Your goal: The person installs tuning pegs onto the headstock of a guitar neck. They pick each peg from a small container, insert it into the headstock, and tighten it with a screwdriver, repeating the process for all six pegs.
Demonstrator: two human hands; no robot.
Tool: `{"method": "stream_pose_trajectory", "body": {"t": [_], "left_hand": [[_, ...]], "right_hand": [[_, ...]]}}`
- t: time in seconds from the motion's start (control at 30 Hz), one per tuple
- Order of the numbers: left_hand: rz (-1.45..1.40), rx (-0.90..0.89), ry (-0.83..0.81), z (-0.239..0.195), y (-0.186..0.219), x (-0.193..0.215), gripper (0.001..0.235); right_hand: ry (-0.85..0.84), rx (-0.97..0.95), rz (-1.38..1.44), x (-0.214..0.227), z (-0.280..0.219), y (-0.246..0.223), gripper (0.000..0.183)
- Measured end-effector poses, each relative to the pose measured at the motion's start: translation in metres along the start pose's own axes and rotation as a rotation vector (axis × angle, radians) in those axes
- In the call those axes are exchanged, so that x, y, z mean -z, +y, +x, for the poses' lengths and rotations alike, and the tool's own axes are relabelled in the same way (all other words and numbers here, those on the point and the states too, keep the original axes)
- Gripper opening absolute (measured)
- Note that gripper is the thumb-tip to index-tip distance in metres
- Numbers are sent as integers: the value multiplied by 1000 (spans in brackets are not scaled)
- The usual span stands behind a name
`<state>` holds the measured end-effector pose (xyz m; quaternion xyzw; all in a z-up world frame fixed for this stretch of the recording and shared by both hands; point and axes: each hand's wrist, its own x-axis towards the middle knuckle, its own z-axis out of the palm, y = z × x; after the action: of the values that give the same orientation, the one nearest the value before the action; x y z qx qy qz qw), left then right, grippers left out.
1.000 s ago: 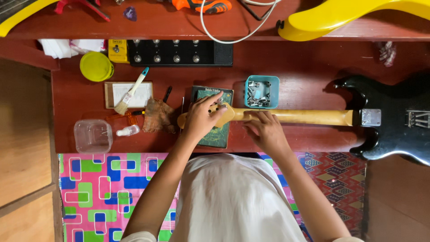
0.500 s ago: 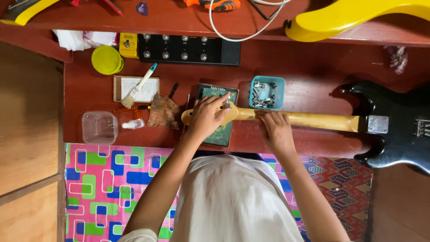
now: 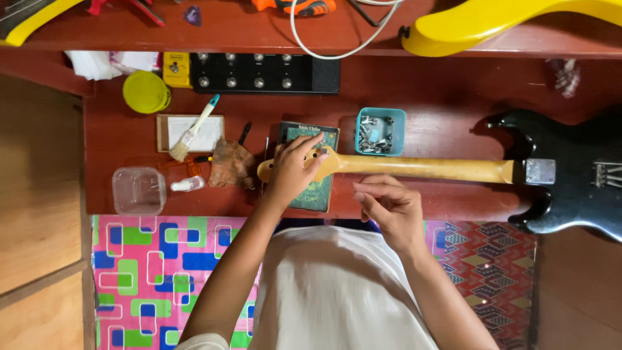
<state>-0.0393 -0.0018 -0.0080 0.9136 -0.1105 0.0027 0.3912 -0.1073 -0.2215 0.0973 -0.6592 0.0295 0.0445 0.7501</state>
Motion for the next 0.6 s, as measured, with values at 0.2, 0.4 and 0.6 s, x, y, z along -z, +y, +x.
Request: {"method": "stream_pose_trajectory", "body": {"t": [0.2, 0.4, 0.6], "left_hand": [[-70, -23, -4, 5, 12, 16, 43], [-62, 10, -77, 9, 9, 19, 53], [31, -15, -53, 8, 8, 6, 53]], "right_hand": [[121, 65, -557, 25, 46, 42, 28], [-54, 195, -796, 30, 48, 83, 25], [124, -296, -218, 28, 27, 96, 26]]}}
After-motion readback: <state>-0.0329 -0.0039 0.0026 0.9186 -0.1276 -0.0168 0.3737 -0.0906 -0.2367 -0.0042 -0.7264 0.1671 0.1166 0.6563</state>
